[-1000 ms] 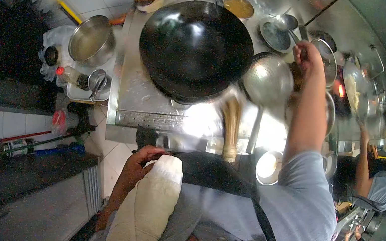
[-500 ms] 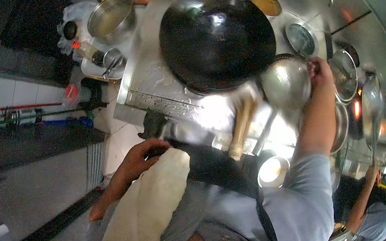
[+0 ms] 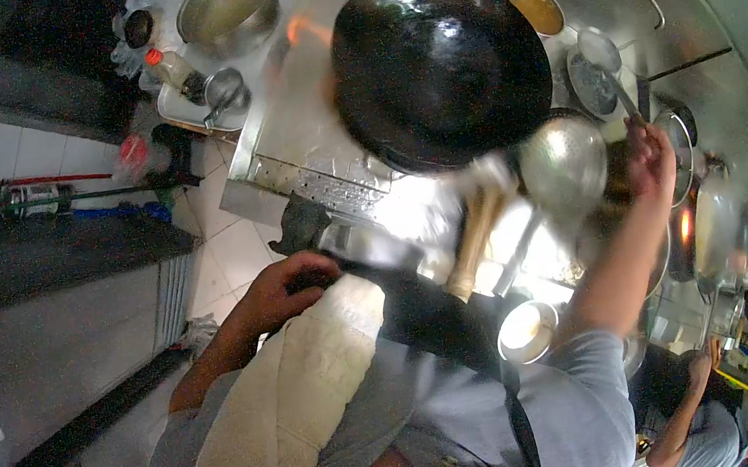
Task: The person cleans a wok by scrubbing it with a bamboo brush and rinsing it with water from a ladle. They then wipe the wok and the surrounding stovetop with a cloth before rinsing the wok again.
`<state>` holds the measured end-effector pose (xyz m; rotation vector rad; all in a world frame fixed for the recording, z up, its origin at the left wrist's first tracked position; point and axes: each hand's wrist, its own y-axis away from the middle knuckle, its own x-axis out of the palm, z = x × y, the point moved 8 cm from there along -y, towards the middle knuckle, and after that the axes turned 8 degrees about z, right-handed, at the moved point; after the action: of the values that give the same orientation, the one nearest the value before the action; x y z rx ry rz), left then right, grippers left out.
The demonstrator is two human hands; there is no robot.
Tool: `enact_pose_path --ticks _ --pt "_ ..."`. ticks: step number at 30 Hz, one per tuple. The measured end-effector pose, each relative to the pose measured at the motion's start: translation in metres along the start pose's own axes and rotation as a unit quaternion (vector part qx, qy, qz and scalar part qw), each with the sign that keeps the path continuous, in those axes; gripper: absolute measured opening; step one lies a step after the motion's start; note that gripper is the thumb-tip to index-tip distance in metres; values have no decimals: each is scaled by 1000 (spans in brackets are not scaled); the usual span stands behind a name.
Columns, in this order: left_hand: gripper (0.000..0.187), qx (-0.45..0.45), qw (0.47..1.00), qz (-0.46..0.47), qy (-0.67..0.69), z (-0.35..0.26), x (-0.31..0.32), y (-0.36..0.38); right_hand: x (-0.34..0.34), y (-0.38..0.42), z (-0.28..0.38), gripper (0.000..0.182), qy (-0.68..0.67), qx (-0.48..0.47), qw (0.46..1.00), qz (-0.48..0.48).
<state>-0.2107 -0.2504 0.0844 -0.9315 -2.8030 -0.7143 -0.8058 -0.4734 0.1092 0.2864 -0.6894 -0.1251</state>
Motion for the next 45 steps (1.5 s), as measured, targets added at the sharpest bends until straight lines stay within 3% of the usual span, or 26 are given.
enact_pose_path --ticks 4,7,10,14,18,21,23,28,30,32,33,34,36,37,40,42,45 --pt "42 36 997 3 -63 -13 -3 0 71 -6 7 40 66 -5 997 36" --pt "43 44 996 -1 -74 -8 -6 0 99 -30 4 27 114 34 988 99" --pt "44 35 998 -10 -58 2 -11 1 109 -39 1 18 196 30 980 4" --pt "43 -14 998 -47 -29 1 -15 8 127 -29 -20 20 305 -4 952 -16" --pt "42 -39 997 -51 -51 7 -20 11 78 1 -31 33 509 -37 853 -111" --pt "42 -61 994 -71 -47 7 -22 14 4 11 -49 37 525 -50 839 -132" --pt "42 -57 991 -90 -83 7 -22 15 -31 10 -47 42 722 -170 649 -166" --pt "38 -65 989 -77 -107 12 -7 9 -79 -51 -56 46 765 -15 621 -169" --pt "37 -59 989 -73 -117 11 0 10 -168 -115 -65 37 662 22 733 -154" --pt "36 -88 987 -102 -89 17 -2 15 -114 -86 -60 17 326 70 933 -134" --pt "38 -52 988 -76 -128 3 2 15 -78 -65 -57 11 154 93 971 -155" --pt "38 -53 987 -74 -131 4 3 15 -80 -60 -54 11 150 92 972 -156" --pt "39 -73 988 -107 -82 15 0 21 -74 -59 -50 11 -93 24 992 -79" --pt "39 -73 988 -105 -83 18 -2 22 -81 -53 -49 17 -117 -2 989 -90" --pt "41 -66 990 -95 -87 29 -6 23 -78 -30 -58 23 -130 -15 990 -43" --pt "44 -51 993 -66 -86 30 -6 19 -67 -5 -59 13 -151 2 987 -50" --pt "44 -48 993 -50 -99 19 -2 10 -38 30 -59 23 -130 6 991 -11"
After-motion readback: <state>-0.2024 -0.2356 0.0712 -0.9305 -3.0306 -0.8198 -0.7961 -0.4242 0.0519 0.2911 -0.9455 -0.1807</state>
